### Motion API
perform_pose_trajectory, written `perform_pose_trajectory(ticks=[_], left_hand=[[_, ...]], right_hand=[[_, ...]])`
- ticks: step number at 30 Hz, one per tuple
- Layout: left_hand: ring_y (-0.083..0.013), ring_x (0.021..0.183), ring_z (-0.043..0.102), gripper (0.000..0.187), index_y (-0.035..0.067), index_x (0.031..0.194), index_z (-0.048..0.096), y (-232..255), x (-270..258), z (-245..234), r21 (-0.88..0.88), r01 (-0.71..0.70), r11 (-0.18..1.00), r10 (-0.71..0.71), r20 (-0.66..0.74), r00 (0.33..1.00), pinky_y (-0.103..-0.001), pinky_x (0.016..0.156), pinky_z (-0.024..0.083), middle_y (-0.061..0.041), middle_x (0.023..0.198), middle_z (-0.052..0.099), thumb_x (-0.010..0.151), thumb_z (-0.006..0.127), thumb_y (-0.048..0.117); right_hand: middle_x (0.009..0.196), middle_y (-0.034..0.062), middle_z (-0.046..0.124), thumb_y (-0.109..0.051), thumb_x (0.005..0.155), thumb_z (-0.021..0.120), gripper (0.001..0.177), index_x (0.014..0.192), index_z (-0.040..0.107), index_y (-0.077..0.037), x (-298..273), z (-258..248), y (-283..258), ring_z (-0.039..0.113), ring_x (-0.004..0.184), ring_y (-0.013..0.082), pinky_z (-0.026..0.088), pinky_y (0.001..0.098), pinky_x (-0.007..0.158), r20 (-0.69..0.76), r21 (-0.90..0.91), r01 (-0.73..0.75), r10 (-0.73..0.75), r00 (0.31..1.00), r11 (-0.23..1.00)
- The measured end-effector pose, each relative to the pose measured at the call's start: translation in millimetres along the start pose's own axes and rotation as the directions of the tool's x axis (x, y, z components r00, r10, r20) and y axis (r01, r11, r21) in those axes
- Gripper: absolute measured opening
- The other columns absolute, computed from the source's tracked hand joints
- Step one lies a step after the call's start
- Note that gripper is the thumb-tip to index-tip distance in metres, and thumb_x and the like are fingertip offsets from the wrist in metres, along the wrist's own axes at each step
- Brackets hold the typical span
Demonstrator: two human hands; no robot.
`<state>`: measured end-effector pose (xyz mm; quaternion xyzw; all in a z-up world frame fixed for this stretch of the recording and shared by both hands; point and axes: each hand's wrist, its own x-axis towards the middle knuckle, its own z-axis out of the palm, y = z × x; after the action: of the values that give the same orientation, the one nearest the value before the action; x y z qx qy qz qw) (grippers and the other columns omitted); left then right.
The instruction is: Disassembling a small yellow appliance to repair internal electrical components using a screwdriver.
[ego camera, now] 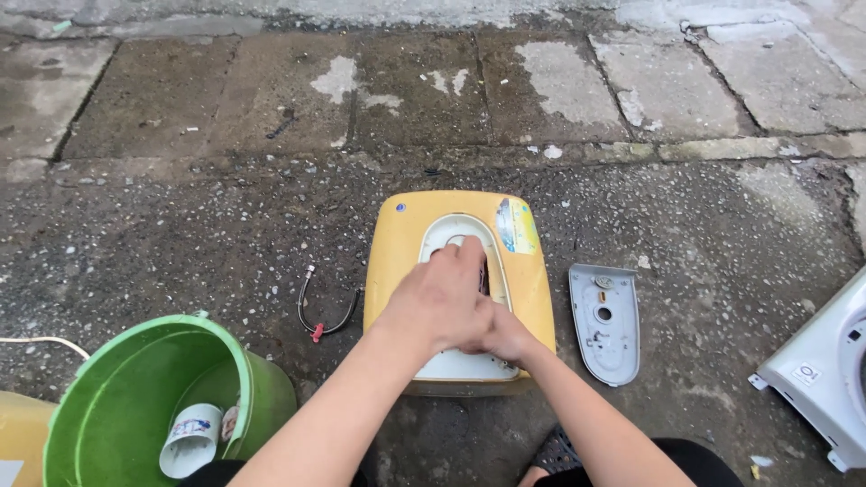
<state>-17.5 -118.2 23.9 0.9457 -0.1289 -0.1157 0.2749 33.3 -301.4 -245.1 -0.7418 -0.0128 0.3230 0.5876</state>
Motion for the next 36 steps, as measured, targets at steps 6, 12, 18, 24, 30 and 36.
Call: perform_pose_trajectory(ticks=[6,12,18,24,30,36], left_hand=[[-0.0549,0.103,0.067,0.048,-0.002,0.127,0.054,7,-6,8,0.003,-0.173,0.985,0.172,0.095,0.98,-0.06,0.088,0.059,-0.029,0.124,0.057,0.079,0.049,0.0],[-0.0449,0.103,0.07,0.049,0.004,0.125,0.059,24,-9,-10,0.068,-0.177,0.982,0.162,0.188,0.969,-0.053,0.09,0.058,-0.022,0.112,0.064,0.078,0.053,-0.007],[-0.0418,0.097,0.071,0.047,0.005,0.117,0.059,21,1,4,0.107,-0.245,0.964,0.222,0.188,0.957,-0.051,0.088,0.059,-0.019,0.103,0.066,0.071,0.062,-0.007],[-0.0435,0.089,0.072,0.038,0.004,0.108,0.057,20,6,32,0.138,-0.305,0.942,0.293,0.102,0.951,-0.052,0.08,0.06,-0.021,0.096,0.067,0.072,0.063,-0.007],[-0.0447,0.08,0.072,0.026,0.006,0.1,0.051,23,12,65,0.208,-0.233,0.95,0.25,-0.055,0.967,-0.053,0.072,0.061,-0.019,0.087,0.066,0.077,0.062,0.008],[-0.048,0.07,0.072,0.027,0.009,0.098,0.049,19,17,68,0.294,-0.146,0.945,0.201,-0.168,0.965,-0.056,0.065,0.06,-0.015,0.078,0.062,0.081,0.067,0.021]], right_hand=[[0.097,0.0111,0.069,-0.006,0.072,0.083,0.048,0.115,0.062,-0.007,-16,8,-14,0.07,0.097,0.0296,0.065,0.0423,0.083,-0.075,-0.307,0.184,-0.217,0.973,0.934],[0.084,0.0102,0.065,-0.016,0.075,0.078,0.027,0.097,0.067,-0.006,-43,6,-21,0.069,0.091,0.0308,0.062,0.0435,0.08,-0.104,-0.596,0.284,-0.424,0.9,0.751],[0.087,0.0033,0.066,-0.023,0.079,0.073,0.022,0.098,0.074,-0.012,-28,0,24,0.069,0.097,0.026,0.062,0.0405,0.087,-0.086,-0.735,0.301,-0.524,0.847,0.607],[0.091,0.0058,0.068,-0.029,0.081,0.073,0.026,0.102,0.073,-0.013,-45,7,10,0.07,0.099,0.0291,0.061,0.0425,0.087,-0.01,-0.804,0.25,-0.434,0.901,0.539],[0.097,0.0088,0.069,-0.035,0.084,0.072,0.032,0.107,0.072,-0.013,-62,18,-10,0.07,0.101,0.0329,0.061,0.045,0.088,0.064,-0.876,0.207,-0.319,0.946,0.436],[0.102,0.0118,0.071,-0.042,0.086,0.071,0.039,0.112,0.072,-0.013,-71,16,-46,0.071,0.103,0.0366,0.06,0.0475,0.088,0.103,-0.935,0.159,-0.186,0.977,0.316]])
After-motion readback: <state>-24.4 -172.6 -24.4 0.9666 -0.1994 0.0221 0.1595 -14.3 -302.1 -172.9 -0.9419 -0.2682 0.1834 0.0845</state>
